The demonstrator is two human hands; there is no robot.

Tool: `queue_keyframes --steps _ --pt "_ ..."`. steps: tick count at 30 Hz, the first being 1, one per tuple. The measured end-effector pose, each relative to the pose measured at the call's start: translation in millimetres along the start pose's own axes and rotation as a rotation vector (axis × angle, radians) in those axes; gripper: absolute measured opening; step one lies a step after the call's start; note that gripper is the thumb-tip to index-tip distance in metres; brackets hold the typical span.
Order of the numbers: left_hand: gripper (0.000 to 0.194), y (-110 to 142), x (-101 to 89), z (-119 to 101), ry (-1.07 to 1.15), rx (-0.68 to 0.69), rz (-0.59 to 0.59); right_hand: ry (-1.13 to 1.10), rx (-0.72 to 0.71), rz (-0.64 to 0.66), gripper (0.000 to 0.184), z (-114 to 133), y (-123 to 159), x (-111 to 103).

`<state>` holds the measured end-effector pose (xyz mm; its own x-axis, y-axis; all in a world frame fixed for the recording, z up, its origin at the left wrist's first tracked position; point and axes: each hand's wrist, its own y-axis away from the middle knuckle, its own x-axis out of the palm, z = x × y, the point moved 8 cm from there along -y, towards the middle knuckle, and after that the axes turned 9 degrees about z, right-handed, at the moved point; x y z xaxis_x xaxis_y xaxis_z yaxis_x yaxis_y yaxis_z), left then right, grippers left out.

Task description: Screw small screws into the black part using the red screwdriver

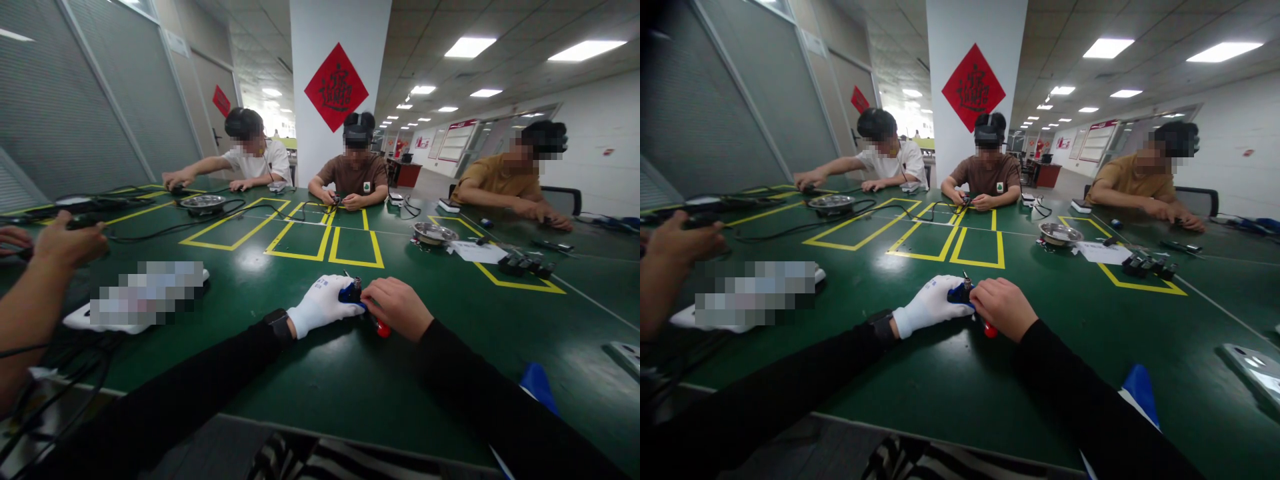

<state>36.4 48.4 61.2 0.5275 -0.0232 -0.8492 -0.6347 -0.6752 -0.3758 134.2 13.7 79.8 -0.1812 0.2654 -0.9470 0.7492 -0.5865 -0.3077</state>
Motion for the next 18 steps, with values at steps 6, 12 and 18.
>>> queue_keyframes --steps 6,12,18 --pt "0.024 0.4 -1.0 0.3 0.041 -0.018 0.004 0.056 -0.037 0.016 0.018 2.9 -1.8 2.0" --pt "0.029 0.6 0.3 0.2 0.034 -0.02 0.045 0.013 -0.078 -0.01 0.016 3.4 -0.2 0.5" --pt "0.035 -1.1 1.3 -2.4 -0.096 0.01 0.083 0.007 -0.141 -0.012 0.013 3.4 2.0 3.1"
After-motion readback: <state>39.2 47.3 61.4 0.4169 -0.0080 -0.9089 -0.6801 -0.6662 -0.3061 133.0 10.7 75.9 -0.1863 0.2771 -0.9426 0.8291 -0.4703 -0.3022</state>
